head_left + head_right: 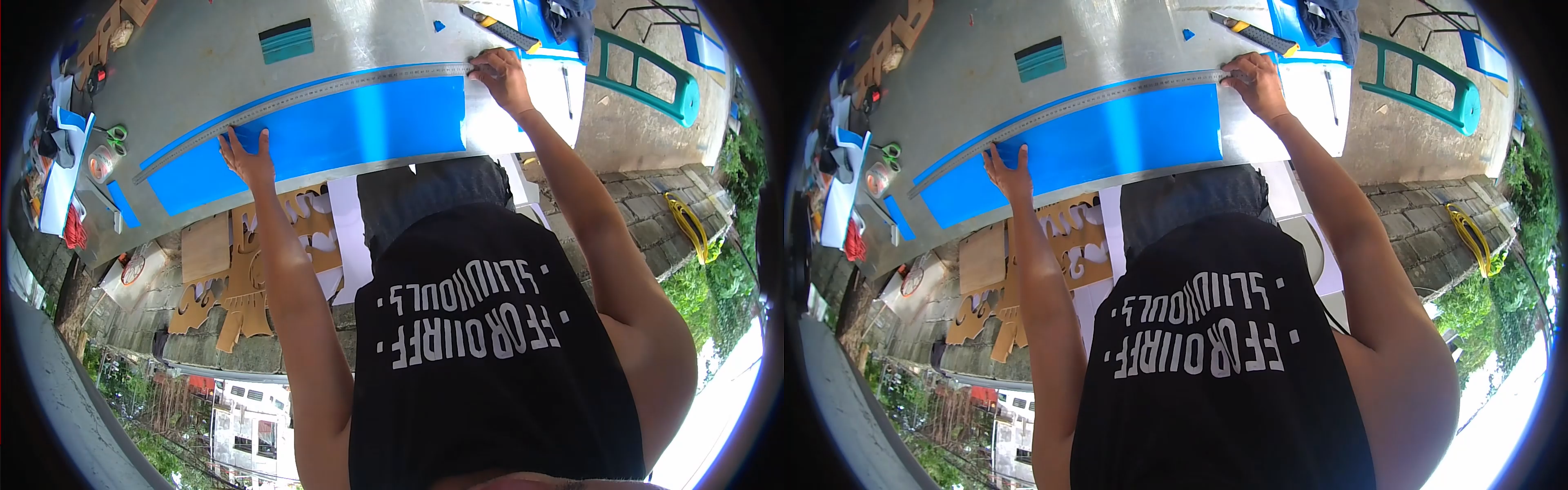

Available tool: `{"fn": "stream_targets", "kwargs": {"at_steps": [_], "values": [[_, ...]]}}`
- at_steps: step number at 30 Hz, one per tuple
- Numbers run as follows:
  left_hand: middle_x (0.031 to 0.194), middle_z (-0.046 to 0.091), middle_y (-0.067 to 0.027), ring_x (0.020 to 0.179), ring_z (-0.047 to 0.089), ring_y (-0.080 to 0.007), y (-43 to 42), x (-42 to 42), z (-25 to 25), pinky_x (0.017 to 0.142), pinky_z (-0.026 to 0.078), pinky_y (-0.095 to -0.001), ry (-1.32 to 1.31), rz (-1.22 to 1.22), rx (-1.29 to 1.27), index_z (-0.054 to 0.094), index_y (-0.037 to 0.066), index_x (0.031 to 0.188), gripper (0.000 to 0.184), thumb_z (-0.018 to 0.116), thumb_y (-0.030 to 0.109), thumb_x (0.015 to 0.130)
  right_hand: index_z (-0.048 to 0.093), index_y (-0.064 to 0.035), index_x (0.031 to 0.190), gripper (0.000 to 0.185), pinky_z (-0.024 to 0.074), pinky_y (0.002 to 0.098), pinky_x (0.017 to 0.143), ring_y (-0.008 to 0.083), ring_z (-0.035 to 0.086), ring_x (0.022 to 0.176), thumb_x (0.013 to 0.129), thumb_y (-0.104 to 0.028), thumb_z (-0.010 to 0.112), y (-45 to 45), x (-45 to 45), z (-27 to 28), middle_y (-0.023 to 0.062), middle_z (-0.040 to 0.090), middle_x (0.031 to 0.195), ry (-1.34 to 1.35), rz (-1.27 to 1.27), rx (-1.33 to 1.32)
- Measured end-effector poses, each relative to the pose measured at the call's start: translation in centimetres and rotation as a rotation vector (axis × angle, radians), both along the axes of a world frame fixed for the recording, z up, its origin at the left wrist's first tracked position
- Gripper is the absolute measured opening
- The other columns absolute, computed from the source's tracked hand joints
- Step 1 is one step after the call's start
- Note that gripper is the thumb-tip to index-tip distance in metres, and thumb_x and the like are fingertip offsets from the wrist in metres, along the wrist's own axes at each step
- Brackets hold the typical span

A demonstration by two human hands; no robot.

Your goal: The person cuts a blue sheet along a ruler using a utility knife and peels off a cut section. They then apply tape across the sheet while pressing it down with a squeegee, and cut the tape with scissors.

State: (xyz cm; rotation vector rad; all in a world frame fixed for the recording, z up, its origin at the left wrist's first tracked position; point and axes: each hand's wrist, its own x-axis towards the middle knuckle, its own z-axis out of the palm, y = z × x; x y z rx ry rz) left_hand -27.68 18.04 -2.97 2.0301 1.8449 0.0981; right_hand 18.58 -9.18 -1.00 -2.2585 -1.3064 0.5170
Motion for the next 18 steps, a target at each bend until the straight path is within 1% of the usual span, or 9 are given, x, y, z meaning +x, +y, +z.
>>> {"fn": "stream_targets", "kwargs": {"at_steps": [9,18], "values": [[0.173,0.017,-0.0116,0.159,0.014,-0.0397,-0.07,0.19,0.32,0.127,0.022,-0.0577,0.002,0.008,-0.011,0.034,0.018,0.163,0.099,0.078,0.062,0.085,0.080,-0.0148,0.105,0.027,0.0497,0.0417,0.097,0.0288,0.059,0.106,0.079,-0.018,0.087,0.12,-0.15,0.05,0.0040,0.070,0.108,-0.004,-0.014,0.016],[0.173,0.017,-0.0109,0.159,0.013,-0.0384,0.03,-0.05,0.03,0.128,0.021,-0.0573,0.002,0.018,-0.023,0.034,0.019,0.163,0.101,0.077,0.064,0.084,0.080,-0.0148,0.106,0.029,0.0507,0.0416,0.096,0.0291,0.060,0.106,0.078,-0.017,0.087,0.10,-0.03,-0.17,0.0042,0.070,0.108,0.000,-0.004,0.027]]}}
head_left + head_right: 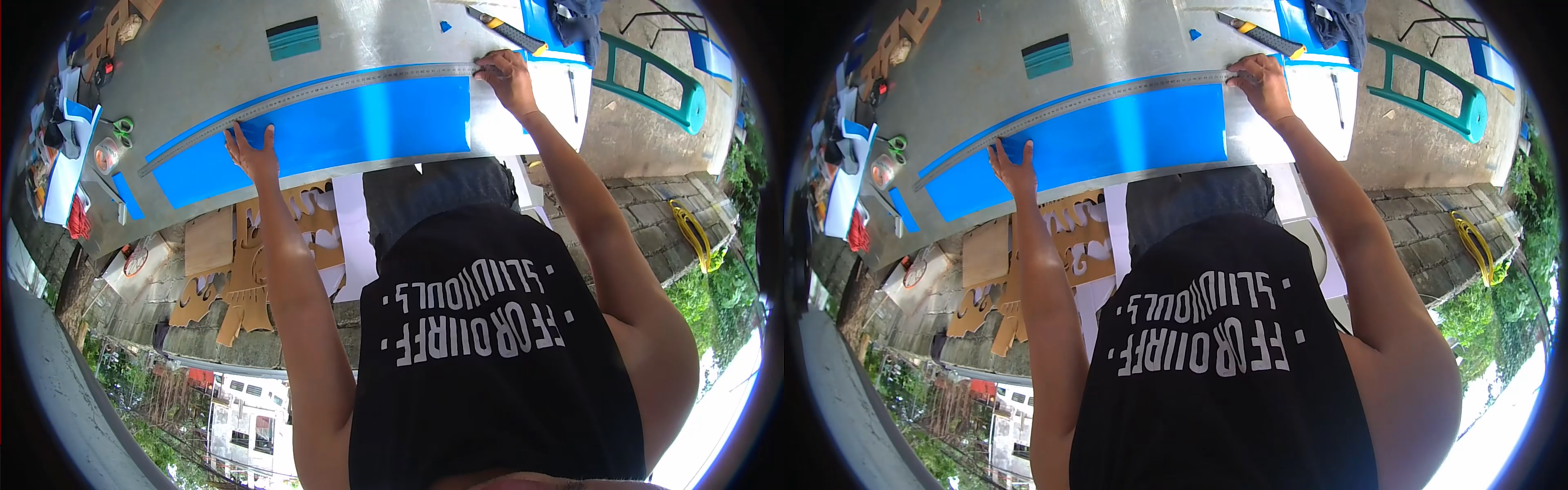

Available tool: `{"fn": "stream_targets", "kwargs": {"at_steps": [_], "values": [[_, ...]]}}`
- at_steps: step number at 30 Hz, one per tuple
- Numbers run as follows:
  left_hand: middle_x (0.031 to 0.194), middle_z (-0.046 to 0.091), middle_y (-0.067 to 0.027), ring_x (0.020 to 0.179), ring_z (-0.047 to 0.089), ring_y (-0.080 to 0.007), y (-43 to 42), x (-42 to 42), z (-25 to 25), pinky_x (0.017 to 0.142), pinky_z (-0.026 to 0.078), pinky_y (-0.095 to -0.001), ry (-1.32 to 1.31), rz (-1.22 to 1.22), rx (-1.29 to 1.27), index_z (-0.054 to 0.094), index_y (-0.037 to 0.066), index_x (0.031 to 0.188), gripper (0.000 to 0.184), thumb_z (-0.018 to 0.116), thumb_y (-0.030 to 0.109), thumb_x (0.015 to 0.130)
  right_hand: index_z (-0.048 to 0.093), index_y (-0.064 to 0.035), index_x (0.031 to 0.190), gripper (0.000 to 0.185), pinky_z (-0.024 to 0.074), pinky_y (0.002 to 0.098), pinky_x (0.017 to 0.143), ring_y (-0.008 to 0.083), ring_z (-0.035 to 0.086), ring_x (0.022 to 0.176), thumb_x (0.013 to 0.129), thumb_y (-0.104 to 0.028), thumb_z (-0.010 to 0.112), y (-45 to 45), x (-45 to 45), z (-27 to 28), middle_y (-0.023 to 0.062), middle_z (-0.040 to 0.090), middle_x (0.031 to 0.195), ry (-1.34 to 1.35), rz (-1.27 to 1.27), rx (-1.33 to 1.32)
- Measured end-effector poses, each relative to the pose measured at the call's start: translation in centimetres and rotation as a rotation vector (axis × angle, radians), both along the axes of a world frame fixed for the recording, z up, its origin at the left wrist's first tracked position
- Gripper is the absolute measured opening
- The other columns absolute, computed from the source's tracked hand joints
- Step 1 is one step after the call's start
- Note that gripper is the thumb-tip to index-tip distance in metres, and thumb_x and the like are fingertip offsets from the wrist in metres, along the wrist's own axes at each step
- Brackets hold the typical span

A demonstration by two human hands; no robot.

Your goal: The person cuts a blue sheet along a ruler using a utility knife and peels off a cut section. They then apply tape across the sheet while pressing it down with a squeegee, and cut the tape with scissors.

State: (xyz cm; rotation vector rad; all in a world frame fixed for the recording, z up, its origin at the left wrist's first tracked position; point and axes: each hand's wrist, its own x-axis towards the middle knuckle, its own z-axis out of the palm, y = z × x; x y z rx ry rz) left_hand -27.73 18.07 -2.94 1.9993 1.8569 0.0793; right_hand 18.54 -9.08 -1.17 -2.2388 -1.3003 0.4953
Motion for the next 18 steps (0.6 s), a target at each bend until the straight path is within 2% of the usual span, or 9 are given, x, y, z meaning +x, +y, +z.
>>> {"fn": "stream_targets", "kwargs": {"at_steps": [10,14,16,18], "values": [[0.173,0.018,-0.0108,0.160,0.013,-0.0368,-0.1,0.3,0.2,0.129,0.019,-0.0565,-0.015,0.012,-0.008,0.033,0.020,0.164,0.099,0.079,0.060,0.085,0.080,-0.0133,0.105,0.030,0.0508,0.0411,0.095,0.0294,0.060,0.106,0.076,-0.014,0.088,0.1,-0.1,0.4,0.0057,0.070,0.108,0.031,-0.016,0.008],[0.173,0.018,-0.0099,0.160,0.014,-0.0361,-0.1,0.3,0.1,0.129,0.017,-0.0574,-0.008,0.014,0.011,0.034,0.022,0.163,0.099,0.081,0.057,0.084,0.077,-0.0096,0.100,0.030,0.0497,0.0425,0.096,0.0319,0.064,0.103,0.073,-0.011,0.089,0.8,-0.2,0.5,0.0082,0.072,0.104,0.033,-0.021,0.006],[0.173,0.021,-0.0078,0.159,0.016,-0.0347,-0.3,0.4,0.3,0.129,0.017,-0.0577,-0.019,0.028,0.012,0.037,0.023,0.162,0.097,0.083,0.054,0.083,0.073,-0.0072,0.097,0.028,0.0495,0.0438,0.091,0.0321,0.064,0.100,0.074,-0.010,0.088,1.6,-0.6,1.5,0.0102,0.072,0.102,-0.033,-0.026,-0.098],[0.172,0.024,-0.0062,0.158,0.018,-0.0336,-0.4,1.6,1.9,0.128,0.019,-0.0563,0.049,0.082,-0.028,0.040,0.024,0.161,0.095,0.085,0.051,0.082,0.074,-0.0075,0.098,0.028,0.0479,0.0433,0.091,0.0310,0.064,0.099,0.074,-0.011,0.088,1.6,-0.2,0.9,0.0085,0.071,0.099,-0.058,0.008,-0.113]]}}
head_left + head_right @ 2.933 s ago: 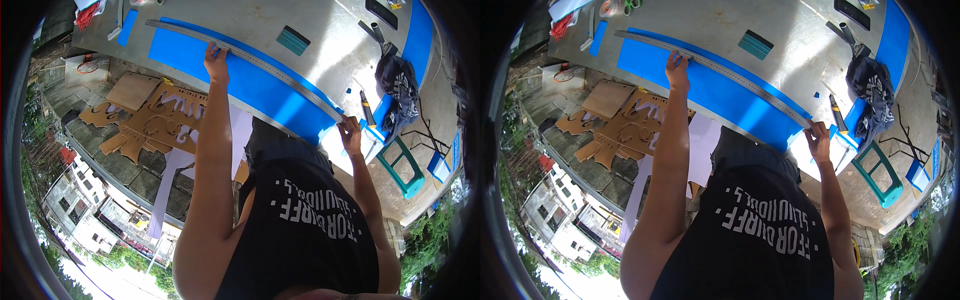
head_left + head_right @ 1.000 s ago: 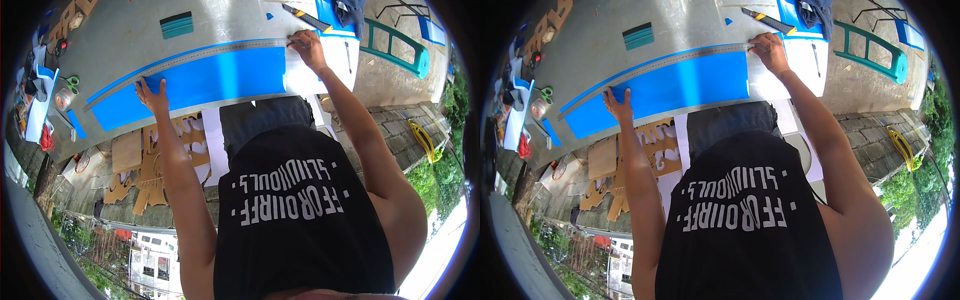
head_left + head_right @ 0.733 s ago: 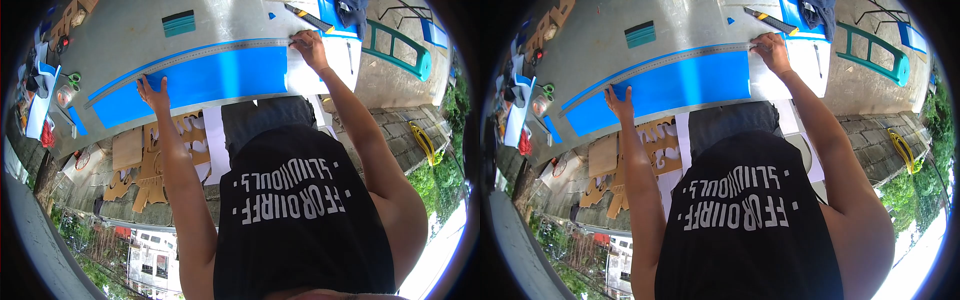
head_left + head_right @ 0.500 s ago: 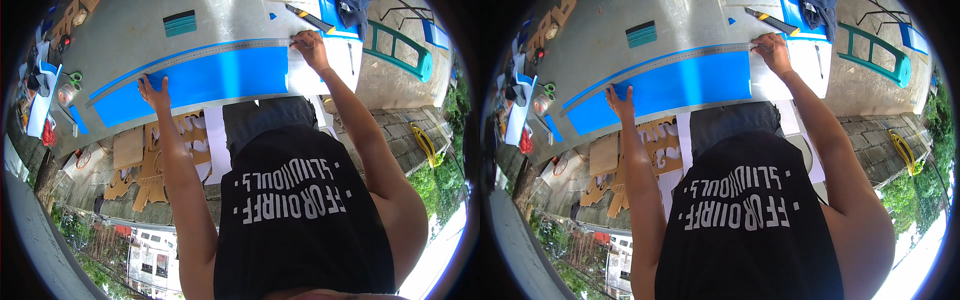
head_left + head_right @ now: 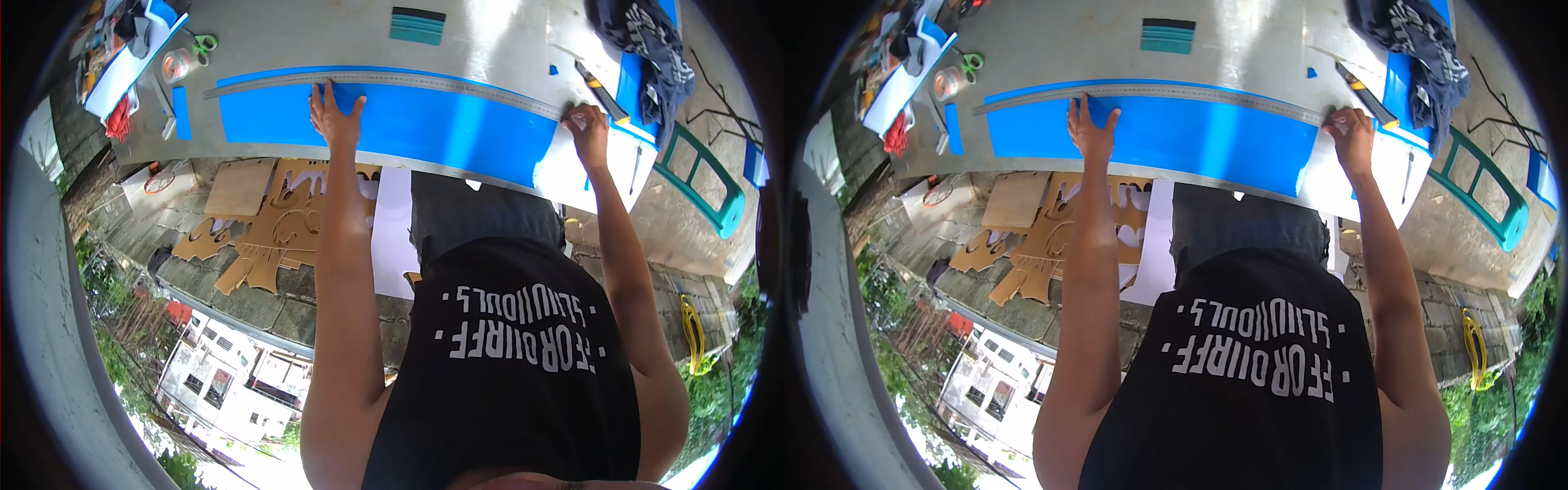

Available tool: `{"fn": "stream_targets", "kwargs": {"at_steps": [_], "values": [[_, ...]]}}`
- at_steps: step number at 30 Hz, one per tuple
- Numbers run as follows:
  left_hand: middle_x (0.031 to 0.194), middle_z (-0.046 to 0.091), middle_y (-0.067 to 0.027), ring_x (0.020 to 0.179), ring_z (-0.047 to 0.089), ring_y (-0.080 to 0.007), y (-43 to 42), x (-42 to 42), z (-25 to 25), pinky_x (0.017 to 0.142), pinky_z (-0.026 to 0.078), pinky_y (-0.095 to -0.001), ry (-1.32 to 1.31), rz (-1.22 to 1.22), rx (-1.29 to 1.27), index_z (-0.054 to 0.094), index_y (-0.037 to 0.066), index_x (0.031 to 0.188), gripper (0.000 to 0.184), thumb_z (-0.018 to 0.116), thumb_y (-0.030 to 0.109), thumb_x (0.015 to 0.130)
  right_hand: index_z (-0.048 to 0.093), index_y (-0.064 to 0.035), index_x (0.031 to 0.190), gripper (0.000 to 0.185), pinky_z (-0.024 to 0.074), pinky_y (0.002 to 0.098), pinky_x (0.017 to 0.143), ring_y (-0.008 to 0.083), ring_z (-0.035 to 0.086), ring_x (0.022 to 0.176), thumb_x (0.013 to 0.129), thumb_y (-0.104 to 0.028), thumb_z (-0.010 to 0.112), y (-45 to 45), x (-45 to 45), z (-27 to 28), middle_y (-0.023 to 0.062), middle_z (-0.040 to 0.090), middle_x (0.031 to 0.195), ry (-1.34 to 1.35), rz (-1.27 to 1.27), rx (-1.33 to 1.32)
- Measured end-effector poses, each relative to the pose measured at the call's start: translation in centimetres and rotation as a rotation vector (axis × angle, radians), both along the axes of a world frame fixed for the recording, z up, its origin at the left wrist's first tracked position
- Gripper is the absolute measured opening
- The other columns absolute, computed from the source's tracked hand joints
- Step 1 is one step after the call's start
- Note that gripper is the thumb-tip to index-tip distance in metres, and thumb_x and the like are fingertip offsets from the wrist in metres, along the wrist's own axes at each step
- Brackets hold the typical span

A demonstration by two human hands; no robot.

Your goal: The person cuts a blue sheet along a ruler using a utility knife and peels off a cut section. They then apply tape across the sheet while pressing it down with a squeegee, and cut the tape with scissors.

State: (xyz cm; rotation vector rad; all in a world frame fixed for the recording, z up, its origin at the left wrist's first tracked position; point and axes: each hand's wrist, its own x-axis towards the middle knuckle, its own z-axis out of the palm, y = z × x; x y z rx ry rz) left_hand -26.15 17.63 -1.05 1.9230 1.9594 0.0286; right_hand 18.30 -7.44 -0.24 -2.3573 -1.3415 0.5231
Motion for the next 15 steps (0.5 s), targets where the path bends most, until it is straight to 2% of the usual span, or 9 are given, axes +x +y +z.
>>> {"fn": "stream_targets", "kwargs": {"at_steps": [3,5,6,8,9,11,12,14,15], "values": [[0.168,0.029,-0.0064,0.156,0.023,-0.0327,0.0,0.0,0.5,0.127,0.021,-0.0558,0.045,0.007,0.039,0.043,0.024,0.158,0.091,0.084,0.053,0.083,0.071,-0.0112,0.101,0.029,0.0449,0.0458,0.095,0.0308,0.062,0.105,0.077,-0.010,0.087,0.4,0.2,-0.2,0.0066,0.069,0.107,-0.069,0.005,-0.145],[0.161,0.038,-0.0088,0.149,0.031,-0.0335,0.3,-0.3,1.0,0.122,0.024,-0.0562,0.057,-0.048,0.066,0.047,0.023,0.155,0.079,0.079,0.050,0.088,0.070,-0.0096,0.104,0.033,0.0459,0.0455,0.093,0.0311,0.063,0.105,0.076,-0.009,0.087,0.8,0.3,0.1,0.0077,0.069,0.108,-0.098,0.008,-0.185],[0.161,0.038,-0.0088,0.149,0.031,-0.0335,0.6,-1.1,0.9,0.122,0.024,-0.0562,0.064,-0.032,0.071,0.047,0.023,0.155,0.079,0.079,0.050,0.088,0.069,-0.0085,0.104,0.035,0.0469,0.0455,0.092,0.0316,0.063,0.103,0.075,-0.007,0.088,0.9,0.4,0.0,0.0089,0.069,0.107,-0.101,0.027,-0.190],[0.153,0.043,-0.0131,0.144,0.037,-0.0350,2.1,-3.3,0.5,0.119,0.026,-0.0568,-0.110,-0.009,0.143,0.046,0.018,0.154,0.070,0.073,0.046,0.095,0.065,-0.0073,0.102,0.036,0.0479,0.0459,0.089,0.0319,0.063,0.100,0.074,-0.003,0.087,0.7,0.9,-0.8,0.0094,0.067,0.103,-0.118,0.036,-0.222],[0.153,0.043,-0.0131,0.144,0.037,-0.0350,3.2,-5.0,0.4,0.119,0.026,-0.0568,-0.109,0.013,0.146,0.046,0.018,0.154,0.070,0.073,0.046,0.095,0.063,-0.0067,0.100,0.036,0.0482,0.0458,0.088,0.0313,0.063,0.098,0.074,-0.001,0.086,0.6,1.3,-1.1,0.0097,0.065,0.100,-0.102,0.059,-0.212],[0.149,0.047,-0.0162,0.141,0.041,-0.0368,6.3,-8.6,0.4,0.118,0.029,-0.0573,-0.182,0.146,0.310,0.046,0.010,0.151,0.067,0.068,0.044,0.098,0.063,-0.0058,0.099,0.034,0.0496,0.0443,0.085,0.0301,0.062,0.094,0.075,0.001,0.084,1.2,1.6,-0.6,0.0112,0.062,0.098,-0.034,0.047,-0.253],[0.149,0.047,-0.0162,0.141,0.041,-0.0368,8.1,-10.7,0.1,0.118,0.029,-0.0573,-0.184,0.169,0.317,0.046,0.010,0.151,0.067,0.068,0.044,0.098,0.062,-0.0051,0.099,0.033,0.0502,0.0433,0.083,0.0295,0.062,0.093,0.075,0.002,0.084,1.5,1.5,-0.2,0.0109,0.062,0.098,-0.043,0.049,-0.284],[0.153,0.041,-0.0206,0.143,0.038,-0.0398,11.6,-15.1,-0.8,0.119,0.026,-0.0580,-0.151,0.206,0.358,0.033,0.007,0.157,0.078,0.067,0.045,0.098,0.061,-0.0050,0.098,0.033,0.0499,0.0411,0.083,0.0272,0.061,0.092,0.076,0.003,0.084,1.8,1.4,0.2,0.0100,0.060,0.098,-0.008,0.043,-0.298],[0.153,0.041,-0.0206,0.143,0.038,-0.0398,13.1,-16.6,-1.0,0.119,0.026,-0.0580,-0.157,0.225,0.358,0.033,0.007,0.157,0.078,0.067,0.045,0.098,0.060,-0.0051,0.099,0.034,0.0499,0.0405,0.084,0.0261,0.061,0.092,0.076,0.004,0.083,1.7,1.6,0.1,0.0100,0.059,0.098,-0.020,0.042,-0.324]]}}
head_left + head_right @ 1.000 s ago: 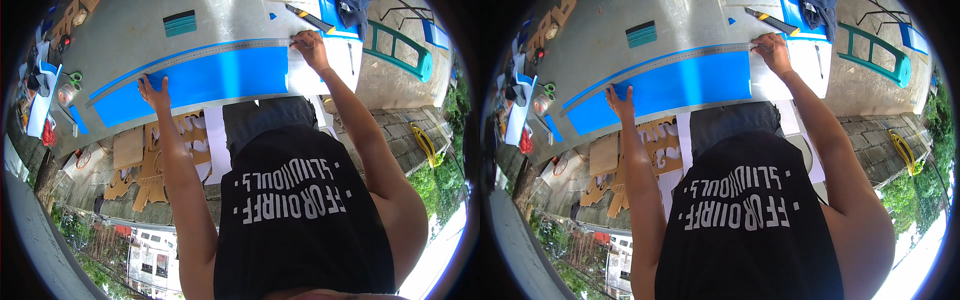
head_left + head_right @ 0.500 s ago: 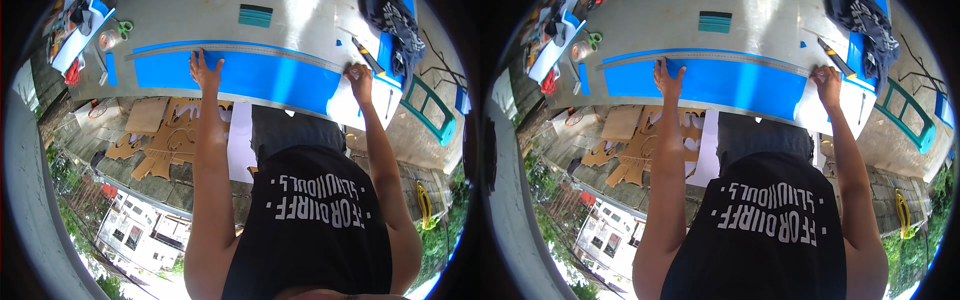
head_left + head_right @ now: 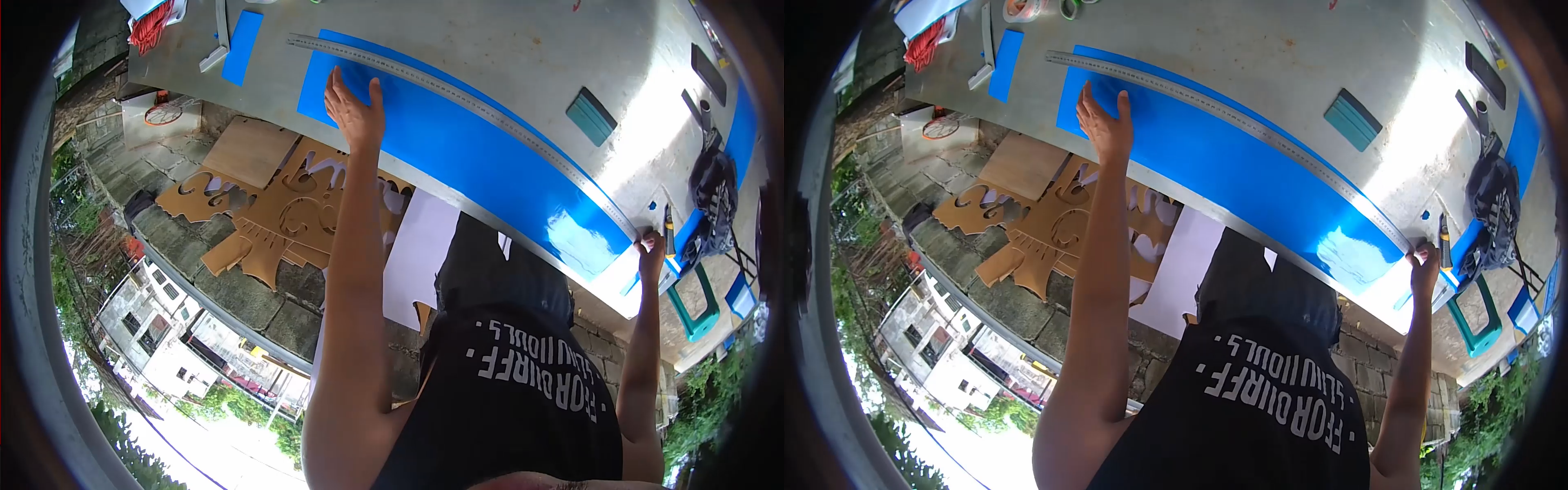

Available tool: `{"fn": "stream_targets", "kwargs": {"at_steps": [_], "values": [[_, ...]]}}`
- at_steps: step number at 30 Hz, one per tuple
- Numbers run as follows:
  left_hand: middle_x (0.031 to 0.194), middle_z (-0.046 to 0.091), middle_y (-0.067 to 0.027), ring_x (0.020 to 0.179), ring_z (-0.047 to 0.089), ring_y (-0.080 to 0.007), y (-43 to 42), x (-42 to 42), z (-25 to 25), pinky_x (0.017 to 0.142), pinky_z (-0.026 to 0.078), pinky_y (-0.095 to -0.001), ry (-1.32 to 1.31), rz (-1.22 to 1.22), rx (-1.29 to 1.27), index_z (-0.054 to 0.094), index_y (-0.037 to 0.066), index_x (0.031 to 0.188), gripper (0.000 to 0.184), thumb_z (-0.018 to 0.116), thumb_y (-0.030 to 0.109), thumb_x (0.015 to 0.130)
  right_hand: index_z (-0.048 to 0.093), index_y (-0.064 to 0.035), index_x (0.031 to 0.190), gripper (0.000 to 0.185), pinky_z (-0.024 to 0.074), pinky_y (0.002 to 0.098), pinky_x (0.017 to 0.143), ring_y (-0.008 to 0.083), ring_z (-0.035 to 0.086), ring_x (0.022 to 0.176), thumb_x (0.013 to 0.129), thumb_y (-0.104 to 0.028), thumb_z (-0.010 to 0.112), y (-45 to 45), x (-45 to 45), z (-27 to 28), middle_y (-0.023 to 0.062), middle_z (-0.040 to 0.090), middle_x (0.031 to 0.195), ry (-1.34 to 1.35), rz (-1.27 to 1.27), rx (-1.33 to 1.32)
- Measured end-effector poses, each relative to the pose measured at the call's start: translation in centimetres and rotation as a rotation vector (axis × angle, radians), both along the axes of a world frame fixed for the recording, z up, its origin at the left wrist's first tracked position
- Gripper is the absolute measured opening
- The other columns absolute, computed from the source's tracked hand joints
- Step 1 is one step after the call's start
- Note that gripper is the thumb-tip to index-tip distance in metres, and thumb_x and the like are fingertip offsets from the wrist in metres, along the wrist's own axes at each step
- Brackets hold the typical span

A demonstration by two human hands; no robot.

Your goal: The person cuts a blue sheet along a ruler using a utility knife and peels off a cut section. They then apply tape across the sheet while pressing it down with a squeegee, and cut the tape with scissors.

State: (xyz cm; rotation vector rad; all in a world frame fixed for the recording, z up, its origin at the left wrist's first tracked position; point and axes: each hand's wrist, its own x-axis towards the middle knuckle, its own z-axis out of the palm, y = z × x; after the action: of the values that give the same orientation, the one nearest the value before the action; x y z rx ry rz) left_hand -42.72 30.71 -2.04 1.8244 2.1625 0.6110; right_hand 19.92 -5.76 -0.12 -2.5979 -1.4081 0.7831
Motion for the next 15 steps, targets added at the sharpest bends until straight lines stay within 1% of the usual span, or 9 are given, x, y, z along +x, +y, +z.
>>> {"fn": "stream_targets", "kwargs": {"at_steps": [2,3,4,6,7,9,12,15], "values": [[0.157,0.037,-0.0218,0.147,0.033,-0.0413,2.9,-2.2,-0.5,0.123,0.024,-0.0575,0.039,-0.032,-0.005,0.032,0.005,0.158,0.083,0.067,0.049,0.096,0.060,-0.0047,0.100,0.033,0.0499,0.0404,0.086,0.0259,0.061,0.094,0.077,0.004,0.082,-0.1,0.1,0.0,0.0101,0.058,0.100,0.013,-0.024,-0.017],[0.162,0.032,-0.0227,0.152,0.027,-0.0418,3.8,-3.1,-1.2,0.126,0.020,-0.0567,0.054,-0.062,-0.013,0.031,0.003,0.158,0.088,0.067,0.053,0.095,0.060,-0.0044,0.101,0.032,0.0499,0.0405,0.086,0.0259,0.061,0.094,0.078,0.004,0.081,0.0,0.0,0.1,0.0101,0.058,0.101,0.019,-0.026,-0.018],[0.162,0.032,-0.0227,0.152,0.027,-0.0418,4.3,-3.4,-1.6,0.126,0.020,-0.0567,0.047,-0.052,-0.017,0.031,0.003,0.158,0.088,0.067,0.053,0.095,0.060,-0.0041,0.101,0.032,0.0499,0.0406,0.087,0.0259,0.061,0.095,0.079,0.004,0.080,-0.2,0.1,0.2,0.0102,0.058,0.102,0.026,-0.028,-0.024],[0.164,0.029,-0.0232,0.154,0.022,-0.0419,5.1,-3.3,-2.4,0.127,0.017,-0.0564,0.094,-0.114,0.015,0.031,0.003,0.158,0.091,0.067,0.055,0.094,0.059,-0.0041,0.104,0.031,0.0496,0.0414,0.088,0.0265,0.061,0.097,0.080,0.002,0.079,-0.4,0.3,0.1,0.0107,0.058,0.103,-0.025,0.004,-0.063],[0.164,0.029,-0.0232,0.154,0.022,-0.0419,5.2,-3.2,-2.7,0.127,0.017,-0.0564,0.087,-0.103,0.016,0.031,0.003,0.158,0.091,0.067,0.055,0.094,0.059,-0.0043,0.104,0.032,0.0495,0.0414,0.088,0.0268,0.060,0.097,0.081,0.002,0.079,-0.3,0.3,0.1,0.0110,0.058,0.103,-0.027,0.008,-0.072],[0.165,0.028,-0.0226,0.156,0.020,-0.0409,4.8,-2.7,-2.8,0.129,0.013,-0.0556,0.179,-0.105,0.033,0.031,0.004,0.159,0.092,0.067,0.058,0.093,0.059,-0.0044,0.105,0.032,0.0492,0.0411,0.088,0.0273,0.060,0.097,0.081,0.002,0.079,-0.4,0.3,0.1,0.0118,0.058,0.104,-0.038,0.012,-0.084],[0.166,0.027,-0.0209,0.157,0.017,-0.0393,4.7,-2.6,-2.9,0.130,0.010,-0.0552,0.156,-0.075,0.001,0.033,0.006,0.159,0.092,0.066,0.061,0.093,0.059,-0.0043,0.105,0.033,0.0491,0.0412,0.088,0.0267,0.060,0.097,0.080,0.002,0.080,-0.6,0.6,-0.1,0.0117,0.057,0.104,-0.049,0.011,-0.091],[0.167,0.027,-0.0182,0.158,0.018,-0.0383,4.7,-2.2,-2.6,0.130,0.010,-0.0546,0.180,-0.058,-0.013,0.036,0.008,0.159,0.090,0.065,0.061,0.093,0.058,-0.0043,0.108,0.036,0.0490,0.0422,0.089,0.0278,0.060,0.099,0.080,0.002,0.080,-1.0,1.2,-0.6,0.0120,0.057,0.106,-0.043,-0.009,-0.122]]}}
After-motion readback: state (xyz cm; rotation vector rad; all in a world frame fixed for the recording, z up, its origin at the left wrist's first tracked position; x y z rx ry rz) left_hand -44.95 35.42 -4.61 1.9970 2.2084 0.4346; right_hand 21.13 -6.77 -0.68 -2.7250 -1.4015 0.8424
